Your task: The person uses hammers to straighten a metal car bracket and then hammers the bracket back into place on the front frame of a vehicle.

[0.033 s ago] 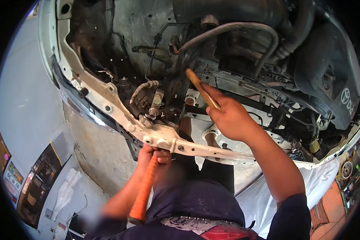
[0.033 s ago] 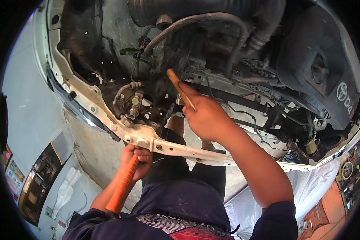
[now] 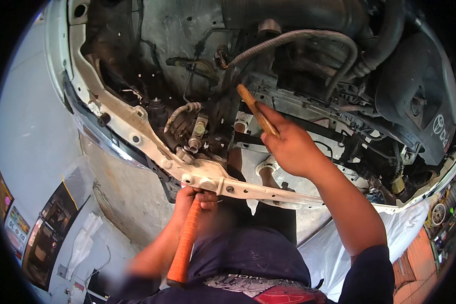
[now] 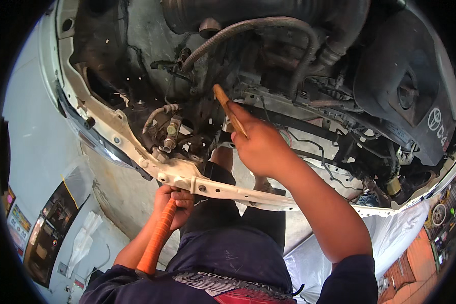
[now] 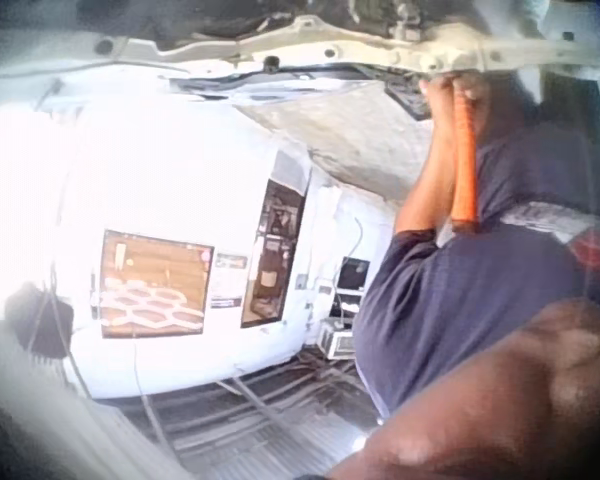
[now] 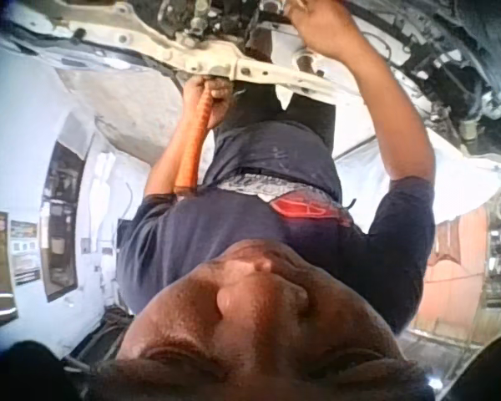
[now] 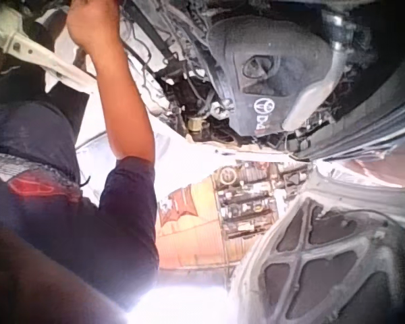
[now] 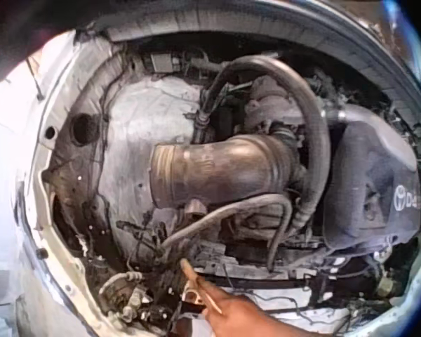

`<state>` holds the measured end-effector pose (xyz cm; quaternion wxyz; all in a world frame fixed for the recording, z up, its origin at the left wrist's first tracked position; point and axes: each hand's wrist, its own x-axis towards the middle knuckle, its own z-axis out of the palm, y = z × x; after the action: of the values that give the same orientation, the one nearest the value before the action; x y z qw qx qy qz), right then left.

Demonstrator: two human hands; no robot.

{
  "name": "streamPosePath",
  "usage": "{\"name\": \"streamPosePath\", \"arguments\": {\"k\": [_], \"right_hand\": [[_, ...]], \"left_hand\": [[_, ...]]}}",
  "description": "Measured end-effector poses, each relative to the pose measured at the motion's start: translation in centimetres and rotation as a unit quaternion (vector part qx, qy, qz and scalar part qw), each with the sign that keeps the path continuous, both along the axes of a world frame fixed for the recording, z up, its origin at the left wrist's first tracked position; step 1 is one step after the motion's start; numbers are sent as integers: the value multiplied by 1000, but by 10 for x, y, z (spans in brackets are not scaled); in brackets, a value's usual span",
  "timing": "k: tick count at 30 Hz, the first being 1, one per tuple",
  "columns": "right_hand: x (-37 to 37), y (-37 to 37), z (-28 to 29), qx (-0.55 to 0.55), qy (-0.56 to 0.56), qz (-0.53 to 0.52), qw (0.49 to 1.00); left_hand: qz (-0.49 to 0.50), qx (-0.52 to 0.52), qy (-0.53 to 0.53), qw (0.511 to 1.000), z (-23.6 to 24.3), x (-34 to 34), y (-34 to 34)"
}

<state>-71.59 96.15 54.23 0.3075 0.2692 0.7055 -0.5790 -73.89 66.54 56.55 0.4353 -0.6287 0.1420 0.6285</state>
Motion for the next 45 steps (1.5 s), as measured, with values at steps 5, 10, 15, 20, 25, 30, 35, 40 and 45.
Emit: {"name": "streamPosePath", "arguments": {"k": [5,10,15,20,25,30,35,40,45], "right_hand": [[-4,1,-19,-20,-84,-12,996],[3,7,6,-10,-87,104,991],[28,-12,-3,52,112,-51,991],[32,-5,-38,-60,-96,112,987],[2,-8,-13,63,-33,-35,997],[19,5,-22,-49,-105,133,984],[41,-4,-25,-110,-126,187,968],[35,4,-24,5,2,-31,1000],[27,24,-19,-72,-123,169,975]], "left_hand": [[-36,69,-29,997,-4,-14,-19],[-81,-5,-30,996,6,-30,-11],[-86,41,-30,995,-2,-34,-25],[-91,85,-53,991,-11,-33,-32],[-75,90,-51,992,-10,-32,-38],[-67,93,-56,992,-11,-35,-38],[-69,121,-53,989,-15,-35,-40],[-63,104,-54,991,-10,-37,-35],[-85,85,-61,991,-7,-43,-32]]}}
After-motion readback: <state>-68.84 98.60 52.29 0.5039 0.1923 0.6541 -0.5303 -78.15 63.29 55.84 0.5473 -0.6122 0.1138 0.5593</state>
